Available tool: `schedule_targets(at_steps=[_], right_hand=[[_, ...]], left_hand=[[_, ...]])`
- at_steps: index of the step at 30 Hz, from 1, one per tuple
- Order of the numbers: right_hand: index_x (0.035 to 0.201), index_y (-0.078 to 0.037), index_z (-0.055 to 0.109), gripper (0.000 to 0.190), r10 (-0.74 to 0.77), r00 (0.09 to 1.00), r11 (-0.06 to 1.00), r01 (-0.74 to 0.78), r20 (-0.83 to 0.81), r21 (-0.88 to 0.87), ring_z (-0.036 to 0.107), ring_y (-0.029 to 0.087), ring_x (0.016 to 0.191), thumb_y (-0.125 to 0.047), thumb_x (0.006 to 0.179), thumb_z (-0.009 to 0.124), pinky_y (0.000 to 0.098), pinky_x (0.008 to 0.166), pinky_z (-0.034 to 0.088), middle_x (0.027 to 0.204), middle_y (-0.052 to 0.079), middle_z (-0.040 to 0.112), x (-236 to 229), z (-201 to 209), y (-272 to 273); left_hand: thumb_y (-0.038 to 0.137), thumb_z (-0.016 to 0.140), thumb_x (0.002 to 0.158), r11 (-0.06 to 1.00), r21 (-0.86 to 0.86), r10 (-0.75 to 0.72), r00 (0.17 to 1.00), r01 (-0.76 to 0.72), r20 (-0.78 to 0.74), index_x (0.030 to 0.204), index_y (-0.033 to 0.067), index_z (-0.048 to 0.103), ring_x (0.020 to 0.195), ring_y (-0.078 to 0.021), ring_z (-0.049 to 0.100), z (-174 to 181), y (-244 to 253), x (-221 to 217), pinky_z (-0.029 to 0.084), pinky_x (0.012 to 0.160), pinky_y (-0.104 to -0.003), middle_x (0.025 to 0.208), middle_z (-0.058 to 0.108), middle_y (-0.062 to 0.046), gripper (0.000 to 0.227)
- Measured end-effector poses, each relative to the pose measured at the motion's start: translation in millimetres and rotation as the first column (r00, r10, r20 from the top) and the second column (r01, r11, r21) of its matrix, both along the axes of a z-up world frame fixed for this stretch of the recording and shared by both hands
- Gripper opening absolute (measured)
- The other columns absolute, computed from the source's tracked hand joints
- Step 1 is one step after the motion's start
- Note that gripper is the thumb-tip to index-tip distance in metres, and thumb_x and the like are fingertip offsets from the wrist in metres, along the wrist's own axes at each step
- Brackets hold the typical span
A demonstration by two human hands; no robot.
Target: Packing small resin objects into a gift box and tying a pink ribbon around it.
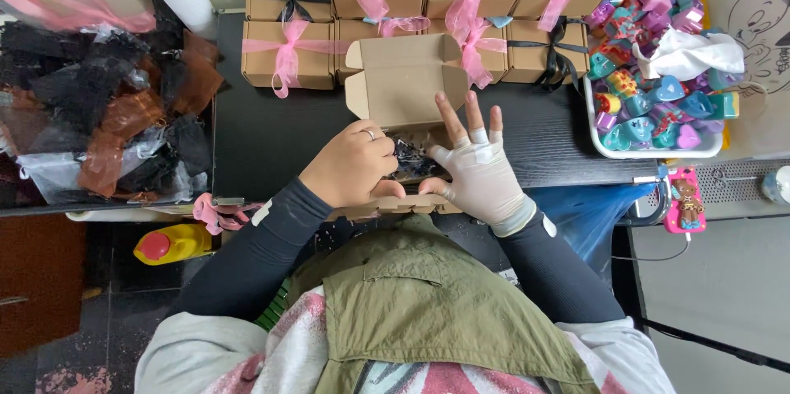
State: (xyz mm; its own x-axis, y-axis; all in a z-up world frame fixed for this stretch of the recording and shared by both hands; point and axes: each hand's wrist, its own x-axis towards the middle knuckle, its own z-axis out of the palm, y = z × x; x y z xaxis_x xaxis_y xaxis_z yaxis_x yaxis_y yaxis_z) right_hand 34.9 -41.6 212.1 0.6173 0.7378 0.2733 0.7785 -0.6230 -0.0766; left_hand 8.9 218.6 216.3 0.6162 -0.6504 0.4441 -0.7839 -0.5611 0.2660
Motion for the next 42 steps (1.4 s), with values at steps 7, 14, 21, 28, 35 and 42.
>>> schedule_targets(at_steps=[7,14,21,28,35,42], right_hand=[[0.107,-0.014,0.075,0.061,-0.053,0.997,0.995,0.057,-0.051,0.081,0.022,0.041,0.155,-0.069,0.09,0.055,0.0687,0.121,-0.001,0.158,0.014,0.045,3,24,-17],[0.116,-0.009,0.068,0.07,0.38,0.922,0.925,-0.377,-0.077,0.054,0.046,0.033,0.142,-0.072,0.09,0.053,0.0673,0.122,0.011,0.127,0.008,0.065,10,17,8],[0.112,-0.004,0.069,0.084,0.254,0.962,0.965,-0.259,-0.097,-0.04,0.045,0.034,0.143,-0.08,0.079,0.052,0.0685,0.118,0.007,0.114,0.011,0.068,14,33,4],[0.105,-0.008,0.073,0.077,0.087,0.988,0.994,-0.095,-0.13,-0.061,0.046,0.032,0.14,-0.078,0.076,0.056,0.0737,0.117,0.0,0.107,0.007,0.07,13,28,-19],[0.112,-0.01,0.073,0.072,0.191,0.978,0.979,-0.183,-0.088,0.094,0.042,0.032,0.146,-0.074,0.086,0.055,0.0747,0.117,-0.002,0.119,0.006,0.069,11,23,-10],[0.105,-0.013,0.076,0.078,0.139,0.987,0.973,-0.15,-0.078,-0.176,0.038,0.033,0.147,-0.082,0.077,0.054,0.0713,0.117,0.0,0.12,0.01,0.066,13,27,-6]], left_hand=[[0.057,0.042,0.104,0.99,-0.142,0.006,1.0,-0.002,0.031,0.086,0.0058,0.064,0.104,-0.031,0.06,29,5,-9,0.047,0.1,-0.044,0.098,0.06,-0.009,0.059],[0.057,0.05,0.1,0.993,-0.05,-0.107,0.994,0.107,0.007,0.083,0.0067,0.063,0.095,-0.0301,0.062,5,-9,8,0.048,0.095,-0.043,0.088,0.062,-0.009,0.055],[0.058,0.055,0.094,0.995,0.031,-0.088,0.994,0.09,-0.073,0.072,0.008,0.063,0.091,-0.0287,0.063,2,-3,6,0.046,0.102,-0.045,0.078,0.06,-0.007,0.055],[0.059,0.048,0.099,0.998,-0.022,-0.054,0.998,0.054,0.015,0.079,0.0074,0.066,0.11,-0.029,0.061,8,5,4,0.042,0.113,-0.049,0.097,0.065,-0.008,0.058],[0.061,0.044,0.103,0.999,-0.038,0.02,0.998,-0.018,0.055,0.097,0.0086,0.07,0.119,-0.0278,0.056,2,-6,0,0.033,0.114,-0.052,0.107,0.065,-0.006,0.059],[0.066,0.045,0.096,0.979,0.168,0.118,0.993,-0.116,-0.001,0.084,0.0143,0.071,0.121,-0.026,0.056,-3,-4,1,0.025,0.117,-0.062,0.097,0.065,-0.003,0.059]])
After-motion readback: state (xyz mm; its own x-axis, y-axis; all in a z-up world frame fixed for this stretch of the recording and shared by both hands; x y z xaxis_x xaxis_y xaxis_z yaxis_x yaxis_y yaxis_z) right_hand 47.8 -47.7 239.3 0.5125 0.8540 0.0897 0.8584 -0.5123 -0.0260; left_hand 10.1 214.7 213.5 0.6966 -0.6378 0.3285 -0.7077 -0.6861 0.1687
